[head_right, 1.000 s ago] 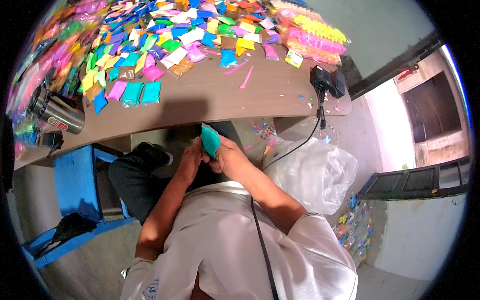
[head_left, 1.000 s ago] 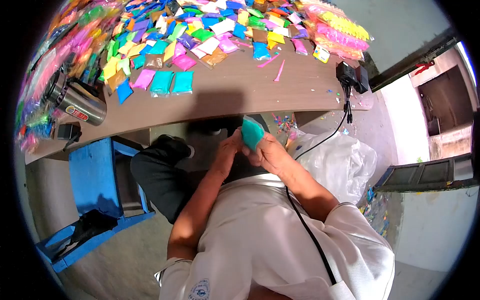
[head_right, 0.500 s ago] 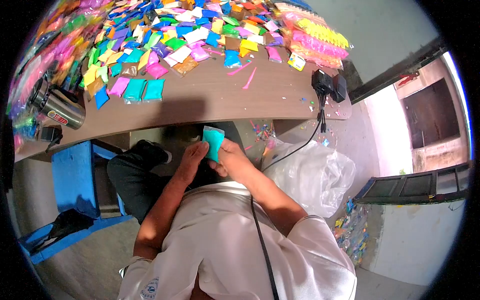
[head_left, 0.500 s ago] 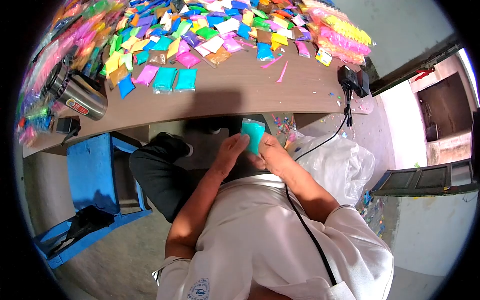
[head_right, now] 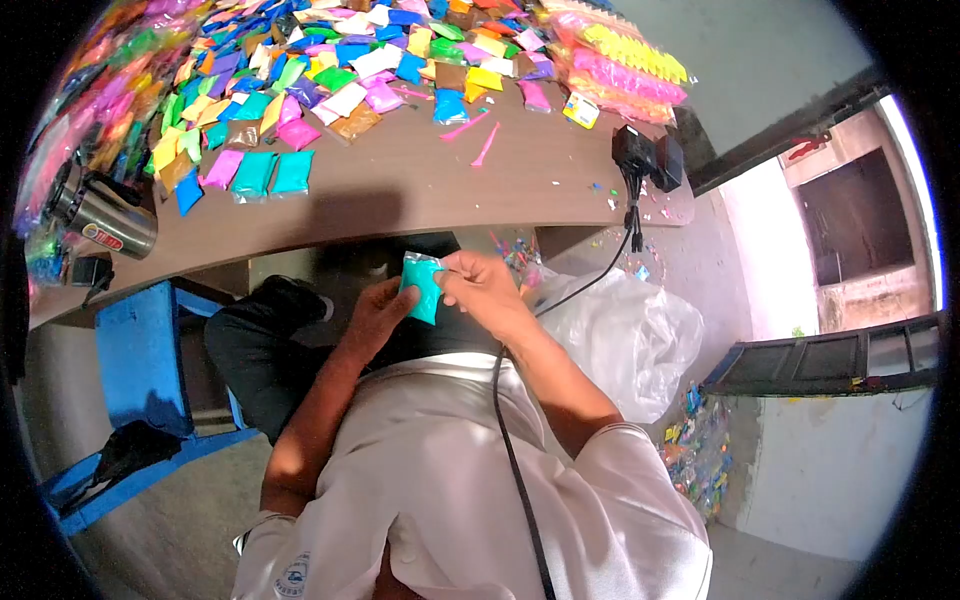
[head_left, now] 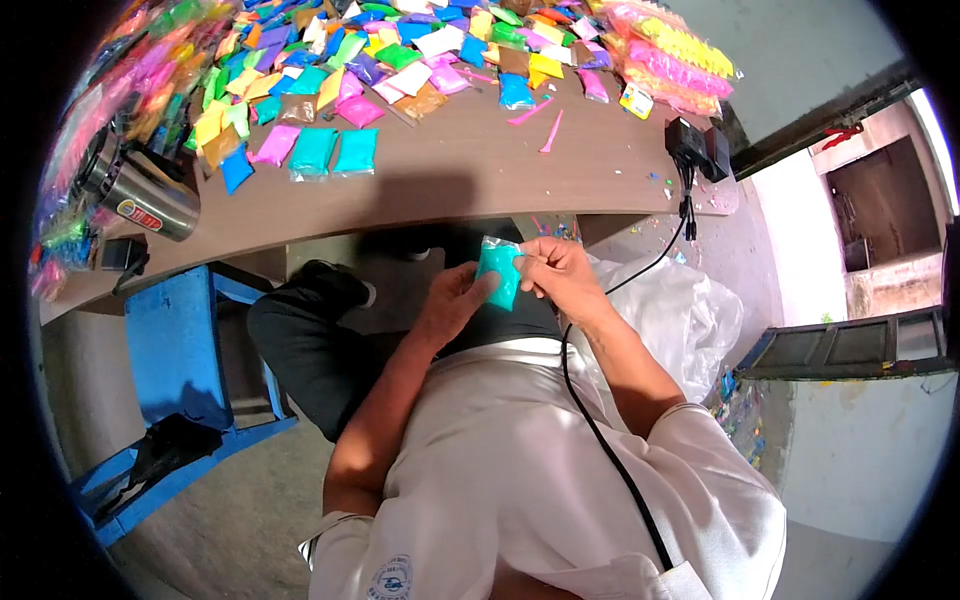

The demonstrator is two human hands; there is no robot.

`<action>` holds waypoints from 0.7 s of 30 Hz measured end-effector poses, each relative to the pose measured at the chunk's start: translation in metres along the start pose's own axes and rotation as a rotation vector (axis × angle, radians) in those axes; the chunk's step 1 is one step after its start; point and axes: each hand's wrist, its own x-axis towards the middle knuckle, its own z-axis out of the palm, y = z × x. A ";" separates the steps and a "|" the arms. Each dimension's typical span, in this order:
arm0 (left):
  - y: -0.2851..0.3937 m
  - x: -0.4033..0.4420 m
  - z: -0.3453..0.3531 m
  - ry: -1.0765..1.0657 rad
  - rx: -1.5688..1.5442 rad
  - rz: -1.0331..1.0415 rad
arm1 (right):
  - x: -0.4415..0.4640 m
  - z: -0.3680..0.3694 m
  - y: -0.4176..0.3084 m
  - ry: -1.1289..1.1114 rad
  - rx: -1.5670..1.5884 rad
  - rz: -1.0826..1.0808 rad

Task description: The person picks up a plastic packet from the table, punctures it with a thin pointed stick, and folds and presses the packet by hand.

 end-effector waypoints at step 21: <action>0.011 -0.003 0.004 -0.067 0.223 -0.019 | 0.007 -0.010 -0.008 -0.081 -0.328 -0.240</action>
